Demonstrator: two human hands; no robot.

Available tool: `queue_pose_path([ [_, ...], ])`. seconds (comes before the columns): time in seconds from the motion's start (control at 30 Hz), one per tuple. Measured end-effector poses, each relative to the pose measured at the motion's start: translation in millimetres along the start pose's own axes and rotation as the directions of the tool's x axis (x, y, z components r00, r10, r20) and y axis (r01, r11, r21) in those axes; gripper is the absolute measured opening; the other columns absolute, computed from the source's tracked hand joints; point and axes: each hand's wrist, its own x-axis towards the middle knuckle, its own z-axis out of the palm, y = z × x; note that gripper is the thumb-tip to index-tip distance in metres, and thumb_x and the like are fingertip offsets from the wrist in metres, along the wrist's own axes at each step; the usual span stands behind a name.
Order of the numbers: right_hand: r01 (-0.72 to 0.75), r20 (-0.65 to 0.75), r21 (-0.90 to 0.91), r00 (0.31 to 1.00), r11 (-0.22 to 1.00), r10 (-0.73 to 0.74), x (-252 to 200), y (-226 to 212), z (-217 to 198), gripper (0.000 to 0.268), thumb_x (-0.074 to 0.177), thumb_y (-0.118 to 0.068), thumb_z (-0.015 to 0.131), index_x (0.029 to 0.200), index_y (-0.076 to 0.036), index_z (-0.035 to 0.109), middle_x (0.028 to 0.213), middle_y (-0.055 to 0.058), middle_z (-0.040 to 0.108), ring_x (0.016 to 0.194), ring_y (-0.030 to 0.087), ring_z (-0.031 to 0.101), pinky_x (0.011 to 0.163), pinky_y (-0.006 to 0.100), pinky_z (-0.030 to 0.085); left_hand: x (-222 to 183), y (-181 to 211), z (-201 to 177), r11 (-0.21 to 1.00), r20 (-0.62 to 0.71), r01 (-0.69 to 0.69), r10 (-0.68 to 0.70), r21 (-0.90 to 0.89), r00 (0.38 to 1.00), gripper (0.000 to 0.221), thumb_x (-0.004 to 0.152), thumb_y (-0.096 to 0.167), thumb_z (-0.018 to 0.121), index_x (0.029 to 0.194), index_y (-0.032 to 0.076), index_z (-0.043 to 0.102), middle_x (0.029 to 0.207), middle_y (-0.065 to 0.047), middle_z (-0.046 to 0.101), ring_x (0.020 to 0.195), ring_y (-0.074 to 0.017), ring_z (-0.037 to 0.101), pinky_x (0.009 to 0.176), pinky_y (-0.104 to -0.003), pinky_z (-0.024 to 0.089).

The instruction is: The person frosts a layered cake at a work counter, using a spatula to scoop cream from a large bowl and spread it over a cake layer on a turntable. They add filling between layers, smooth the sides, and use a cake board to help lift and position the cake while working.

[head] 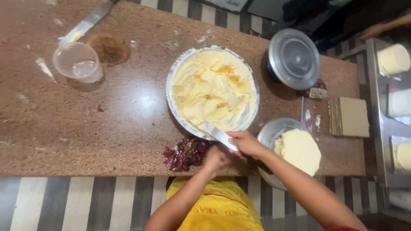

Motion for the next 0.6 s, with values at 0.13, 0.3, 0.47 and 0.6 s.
queue_pose_path([
  [0.13,-0.098,0.082,0.088,0.993,0.991,0.091,-88,-31,-88,0.044,0.097,-0.012,0.060,0.140,-0.016,0.064,0.078,0.006,0.075,0.047,0.012,0.056,0.044,0.027,0.045,55,-91,51,0.975,0.370,0.050,-0.129,0.215,0.920,0.048,0.076,-0.008,0.059,0.123,0.001,0.062,0.106,-0.009,0.067,0.072,-0.0154,0.060,0.061,-0.028,0.049],
  [0.3,-0.041,-0.148,-0.934,0.950,0.356,-0.276,-228,-122,-172,0.029,0.090,-0.030,0.069,0.116,-0.027,0.080,0.088,0.007,0.077,0.071,0.025,0.071,0.066,0.039,0.057,117,-128,58,0.988,0.159,0.035,-0.011,-0.153,0.987,0.047,0.075,-0.001,0.054,0.121,0.005,0.059,0.096,-0.005,0.062,0.081,-0.0188,0.060,0.070,-0.035,0.050],
  [0.47,-0.102,-0.054,-0.980,0.963,-0.172,-0.264,-222,-107,-138,0.021,0.079,-0.023,0.065,0.097,-0.018,0.076,0.085,0.008,0.068,0.085,0.027,0.069,0.067,0.042,0.056,53,-58,75,0.990,0.277,0.143,-0.138,0.001,0.951,0.045,0.078,0.000,0.051,0.122,0.004,0.060,0.101,-0.006,0.066,0.086,-0.0180,0.063,0.079,-0.035,0.056],
  [0.6,0.089,0.150,-0.934,0.976,-0.345,-0.156,-216,-78,-124,0.015,0.082,-0.024,0.064,0.082,-0.011,0.072,0.087,0.008,0.065,0.086,0.027,0.066,0.072,0.040,0.054,58,-52,75,0.997,0.226,0.079,-0.082,0.022,0.971,0.049,0.076,-0.007,0.048,0.123,-0.002,0.060,0.105,-0.008,0.069,0.087,-0.0171,0.066,0.083,-0.032,0.059],
])
